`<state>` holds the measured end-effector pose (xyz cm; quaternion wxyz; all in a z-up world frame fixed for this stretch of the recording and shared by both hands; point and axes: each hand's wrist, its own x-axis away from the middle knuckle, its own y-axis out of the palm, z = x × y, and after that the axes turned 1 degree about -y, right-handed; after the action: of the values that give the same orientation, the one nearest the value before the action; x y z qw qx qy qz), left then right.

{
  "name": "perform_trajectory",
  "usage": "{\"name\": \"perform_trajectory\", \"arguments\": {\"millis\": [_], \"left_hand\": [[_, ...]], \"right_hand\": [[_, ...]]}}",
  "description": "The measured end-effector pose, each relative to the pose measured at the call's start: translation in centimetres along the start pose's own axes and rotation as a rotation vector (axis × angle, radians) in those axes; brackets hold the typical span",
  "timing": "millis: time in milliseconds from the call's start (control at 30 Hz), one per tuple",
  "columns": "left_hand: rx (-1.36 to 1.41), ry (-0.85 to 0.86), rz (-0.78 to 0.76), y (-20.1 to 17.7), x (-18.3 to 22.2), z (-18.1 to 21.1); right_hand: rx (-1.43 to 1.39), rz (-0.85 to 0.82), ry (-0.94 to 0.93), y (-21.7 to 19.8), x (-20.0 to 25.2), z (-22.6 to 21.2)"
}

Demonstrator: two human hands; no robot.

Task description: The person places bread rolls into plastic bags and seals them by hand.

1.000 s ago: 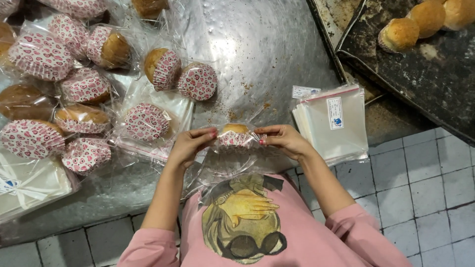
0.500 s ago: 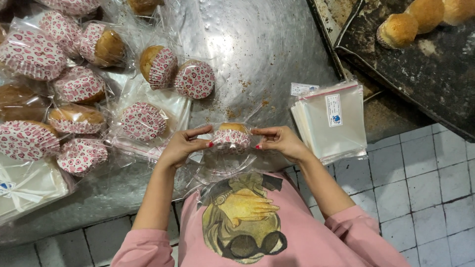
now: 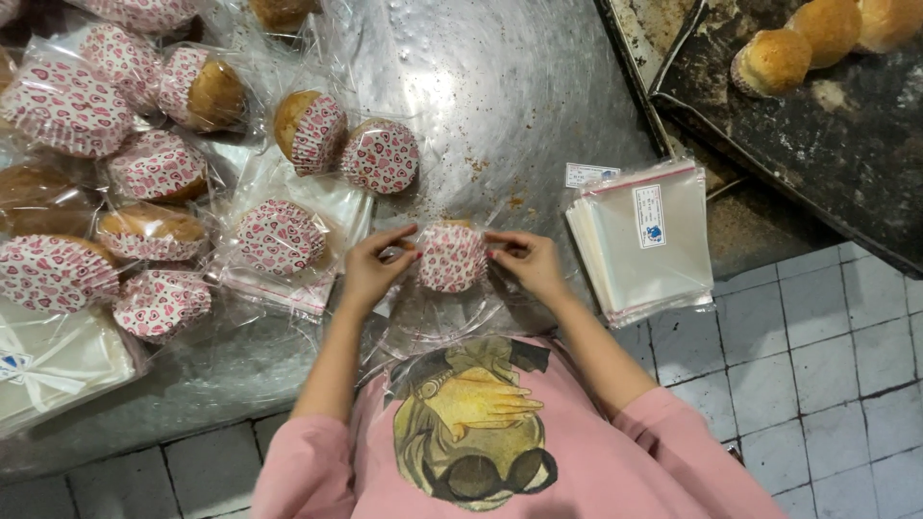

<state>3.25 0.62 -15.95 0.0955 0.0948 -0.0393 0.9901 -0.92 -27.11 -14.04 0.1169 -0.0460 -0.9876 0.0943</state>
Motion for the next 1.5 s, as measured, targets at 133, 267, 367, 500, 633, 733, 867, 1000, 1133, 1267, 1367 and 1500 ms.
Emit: {"name": "perform_trajectory", "arguments": {"millis": [133, 267, 367, 500, 633, 733, 867, 1000, 1133, 1267, 1367, 1500], "left_hand": [[0.084, 0.039, 0.140, 1.5, -1.1, -2.3], [-0.027, 0.017, 0.099, 1.2, -0.1, -2.3], [0.161, -0.028, -0.043, 0.8, 2.2, 0.3], [0.477, -0.295, -0.316, -0.3, 5.7, -3.2], [0.301, -0.420, -0.284, -7.4, 5.2, 4.0], [0.510, -0.218, 0.086, -14.6, 4.1, 7.6], [0.485, 0.408, 0.253, -16.8, 4.1, 15.3], [-0.318, -0.112, 0.235, -10.8, 4.1, 17.2], [-1.187, -0.030, 0.139, -9.8, -0.4, 4.5], [-0.687, -0.079, 0.284, -7.7, -0.2, 5.9], [-0.229, -0.272, 0.195, -2.6, 2.8, 13.4], [0.035, -0.440, -0.198, 1.8, 7.8, 25.1]], "right_hand": [[-0.007, 0.048, -0.005, 0.7, -0.9, 1.6], [-0.172, 0.032, 0.020, 0.0, -0.8, 2.1], [-0.362, -0.006, 0.062, -1.1, 0.5, 2.6], [-0.642, -0.122, 0.114, -1.8, 1.9, 1.1], [-0.665, -0.187, 0.198, -0.1, 2.7, -5.8], [-0.586, -0.201, 0.150, 0.7, 2.6, -8.0], [-0.556, -0.170, 0.126, 0.7, 2.1, -6.1], [-0.511, -0.237, 0.069, 0.8, 2.5, -5.1], [-0.480, -0.321, 0.090, 1.7, 3.5, -6.2], [-0.249, -0.357, 0.006, 3.3, 4.8, -7.2], [0.021, -0.315, -0.184, 4.8, 5.4, -10.0], [0.076, -0.174, -0.409, 5.7, 5.5, -11.0]]}}
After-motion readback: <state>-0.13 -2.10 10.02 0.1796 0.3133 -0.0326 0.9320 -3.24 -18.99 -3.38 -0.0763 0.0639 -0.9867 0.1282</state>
